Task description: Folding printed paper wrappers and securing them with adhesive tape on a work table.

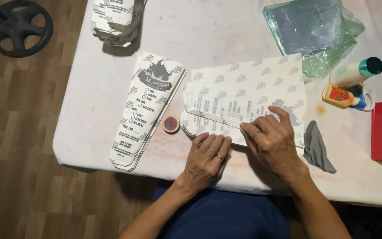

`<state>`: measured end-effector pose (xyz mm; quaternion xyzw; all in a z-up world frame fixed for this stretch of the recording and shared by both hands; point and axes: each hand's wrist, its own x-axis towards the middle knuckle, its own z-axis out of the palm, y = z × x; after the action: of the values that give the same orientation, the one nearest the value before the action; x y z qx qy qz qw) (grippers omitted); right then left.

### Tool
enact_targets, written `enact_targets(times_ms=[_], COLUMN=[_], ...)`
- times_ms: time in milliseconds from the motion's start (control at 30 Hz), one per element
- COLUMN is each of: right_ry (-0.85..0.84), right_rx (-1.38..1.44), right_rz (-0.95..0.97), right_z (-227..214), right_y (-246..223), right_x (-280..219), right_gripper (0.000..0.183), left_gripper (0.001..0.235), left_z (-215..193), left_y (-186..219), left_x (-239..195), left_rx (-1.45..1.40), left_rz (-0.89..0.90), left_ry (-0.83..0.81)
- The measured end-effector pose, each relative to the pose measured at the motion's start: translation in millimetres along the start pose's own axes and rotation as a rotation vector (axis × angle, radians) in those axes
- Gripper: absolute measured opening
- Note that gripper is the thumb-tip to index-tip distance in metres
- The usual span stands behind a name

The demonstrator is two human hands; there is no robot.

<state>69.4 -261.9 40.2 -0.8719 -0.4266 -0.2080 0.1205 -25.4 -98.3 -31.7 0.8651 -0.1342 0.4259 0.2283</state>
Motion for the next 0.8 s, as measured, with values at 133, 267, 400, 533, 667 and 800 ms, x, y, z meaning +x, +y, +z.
enact_targets(times_ms=[133, 267, 400, 533, 667, 800], right_ry=[-0.079, -0.135, -0.049, -0.466, -0.656, -0.575], right_rx=[0.07, 0.181, 0.096, 0.31, 0.395, 0.456], right_rz=[0.015, 0.036, 0.075, 0.377, 0.429, 0.414], right_z=[2, 18, 63, 34, 33, 31], right_y=[17, 58, 132, 116, 115, 115], right_x=[14, 48, 81, 132, 150, 143], right_gripper=[0.008, 0.014, 0.012, 0.024, 0.019, 0.012], left_gripper=[0.053, 0.059, 0.058, 0.054, 0.053, 0.054], left_z=[-3, 0, 8, -4, -4, -2], left_y=[4, 7, 7, 6, 6, 6], left_x=[14, 16, 8, 18, 19, 17], left_rx=[0.064, 0.142, 0.161, 0.236, 0.237, 0.238], left_rz=[-0.066, -0.085, -0.09, -0.047, -0.052, -0.056], left_ry=[-0.066, -0.139, -0.179, -0.238, -0.23, -0.23])
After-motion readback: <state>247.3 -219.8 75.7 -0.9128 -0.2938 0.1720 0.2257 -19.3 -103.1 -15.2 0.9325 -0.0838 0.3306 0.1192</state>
